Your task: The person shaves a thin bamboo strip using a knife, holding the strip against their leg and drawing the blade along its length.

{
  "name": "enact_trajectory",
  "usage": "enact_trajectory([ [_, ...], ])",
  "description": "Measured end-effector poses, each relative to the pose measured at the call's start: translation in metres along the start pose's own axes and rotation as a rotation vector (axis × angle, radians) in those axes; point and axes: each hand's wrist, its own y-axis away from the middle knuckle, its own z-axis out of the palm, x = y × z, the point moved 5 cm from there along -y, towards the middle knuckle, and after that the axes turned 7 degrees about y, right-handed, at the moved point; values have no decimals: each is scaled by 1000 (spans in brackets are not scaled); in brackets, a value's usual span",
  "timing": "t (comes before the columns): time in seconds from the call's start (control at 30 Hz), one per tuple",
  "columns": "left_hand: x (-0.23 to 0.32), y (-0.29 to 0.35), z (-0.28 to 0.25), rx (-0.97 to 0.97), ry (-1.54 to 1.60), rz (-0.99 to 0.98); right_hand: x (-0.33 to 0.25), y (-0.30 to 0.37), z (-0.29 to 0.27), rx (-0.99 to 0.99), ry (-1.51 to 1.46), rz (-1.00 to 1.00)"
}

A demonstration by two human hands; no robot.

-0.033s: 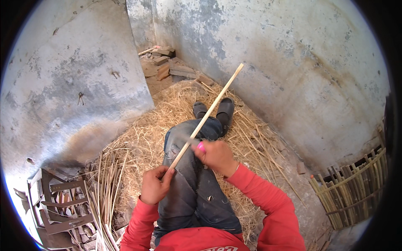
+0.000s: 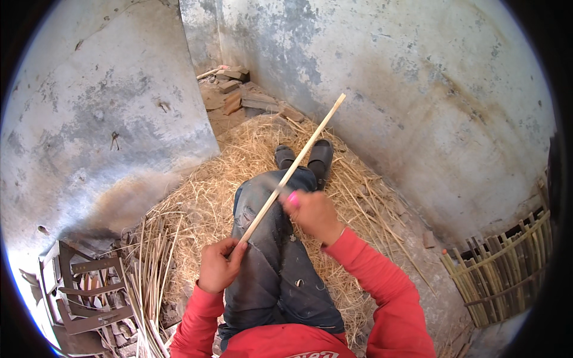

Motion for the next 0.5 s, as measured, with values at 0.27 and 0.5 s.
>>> enact_trajectory([
  [0.27,-16,52,-30,-14,-16,-116,163,-35,-53,198,-22,420],
  [0.5,-5,47,-32,57,-206,-16,94,-25,-80,336,-198,324],
])
